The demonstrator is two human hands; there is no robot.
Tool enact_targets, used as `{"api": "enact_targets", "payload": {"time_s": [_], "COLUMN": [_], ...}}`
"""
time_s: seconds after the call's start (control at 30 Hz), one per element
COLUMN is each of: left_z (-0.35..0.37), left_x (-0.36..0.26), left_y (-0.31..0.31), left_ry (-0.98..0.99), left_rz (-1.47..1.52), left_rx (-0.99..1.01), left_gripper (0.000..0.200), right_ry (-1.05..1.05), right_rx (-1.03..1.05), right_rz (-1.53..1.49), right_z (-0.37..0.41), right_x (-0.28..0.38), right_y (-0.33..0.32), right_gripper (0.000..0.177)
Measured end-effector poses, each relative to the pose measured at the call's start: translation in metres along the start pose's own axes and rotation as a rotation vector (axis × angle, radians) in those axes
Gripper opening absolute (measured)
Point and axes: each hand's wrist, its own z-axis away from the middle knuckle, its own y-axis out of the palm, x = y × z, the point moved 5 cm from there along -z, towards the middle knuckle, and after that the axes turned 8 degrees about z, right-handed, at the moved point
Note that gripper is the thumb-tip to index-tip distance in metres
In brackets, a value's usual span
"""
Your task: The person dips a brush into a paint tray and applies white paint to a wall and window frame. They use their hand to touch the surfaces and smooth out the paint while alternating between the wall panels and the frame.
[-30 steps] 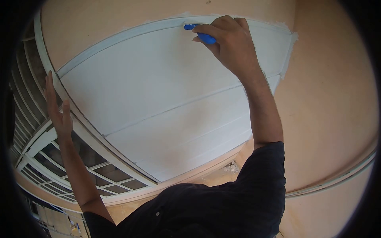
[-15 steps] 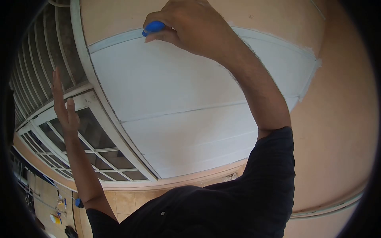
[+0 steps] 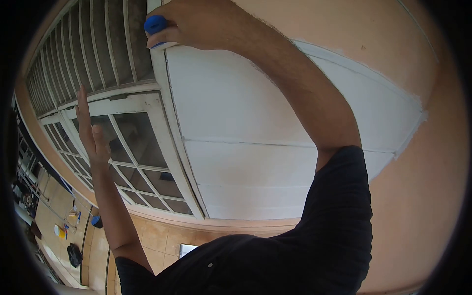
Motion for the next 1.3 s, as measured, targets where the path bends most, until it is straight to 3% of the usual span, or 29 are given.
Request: {"api": "enact_targets", "payload": {"time_s": [0.17, 0.37, 0.5, 0.67, 0.7, 1.0, 1.3], "left_z": [0.0, -0.013, -0.017, -0.025, -0.027, -0.044, -0.045], "left_x": [-0.001, -0.012, -0.015, -0.031, -0.036, -0.08, -0.09], "left_y": [-0.005, 0.018, 0.042, 0.084, 0.095, 0.16, 0.18], "left_ry": [-0.034, 0.003, -0.025, 0.012, 0.025, 0.095, 0.114], "left_rz": [0.02, 0.099, 0.126, 0.252, 0.272, 0.393, 0.416], "left_rx": [0.011, 0.006, 0.057, 0.066, 0.072, 0.138, 0.177], "left_gripper": [0.082, 0.082, 0.089, 0.083, 0.083, 0.088, 0.089], "right_ry": [0.009, 0.142, 0.218, 0.412, 0.424, 0.581, 0.781], "right_rx": [-0.16, -0.133, -0.151, -0.198, -0.344, -0.347, -0.282], "right_rz": [-0.132, -0.146, -0.096, -0.008, -0.057, 0.133, 0.404], "right_z": [0.012, 0.048, 0.097, 0.175, 0.19, 0.311, 0.372], "right_x": [-0.015, -0.043, -0.06, -0.08, -0.089, -0.1, -0.096], "right_y": [-0.002, 0.013, 0.001, -0.032, -0.029, -0.064, -0.093], "right_gripper": [0.028, 0.026, 0.026, 0.026, 0.019, 0.018, 0.016]}}
